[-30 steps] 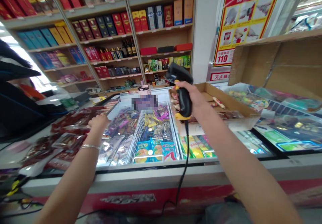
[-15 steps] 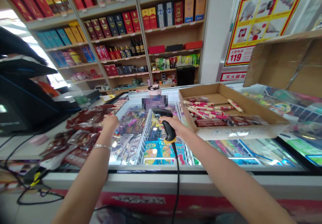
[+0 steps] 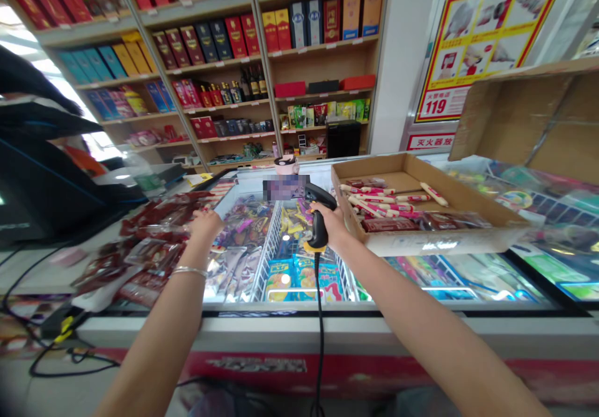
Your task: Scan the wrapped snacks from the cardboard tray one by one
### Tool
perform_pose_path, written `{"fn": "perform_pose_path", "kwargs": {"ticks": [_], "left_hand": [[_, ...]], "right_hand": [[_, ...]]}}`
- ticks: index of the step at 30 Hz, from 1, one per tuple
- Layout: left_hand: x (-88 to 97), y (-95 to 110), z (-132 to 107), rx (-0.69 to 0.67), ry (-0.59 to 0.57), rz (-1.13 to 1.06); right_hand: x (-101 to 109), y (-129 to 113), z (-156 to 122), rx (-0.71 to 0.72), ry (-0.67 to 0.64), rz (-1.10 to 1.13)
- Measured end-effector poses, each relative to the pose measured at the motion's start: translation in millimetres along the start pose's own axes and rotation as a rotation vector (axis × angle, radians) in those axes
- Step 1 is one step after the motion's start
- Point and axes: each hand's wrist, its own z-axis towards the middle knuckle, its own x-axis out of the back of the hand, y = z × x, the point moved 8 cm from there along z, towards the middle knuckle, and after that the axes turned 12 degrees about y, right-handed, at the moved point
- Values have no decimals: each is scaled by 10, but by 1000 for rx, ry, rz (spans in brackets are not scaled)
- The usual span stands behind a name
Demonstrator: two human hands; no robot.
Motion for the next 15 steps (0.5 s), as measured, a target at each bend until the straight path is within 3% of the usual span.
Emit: {"fn": "perform_pose_path", "kwargs": {"ticks": [10,15], "left_hand": [[-11,42,2,-70,-25,0],[218,101,-30,-74,175,-120]], "right_hand": [[-4,-4,-10,12,4,-36],[-3,13,-13,-4,-5,-46]]}}
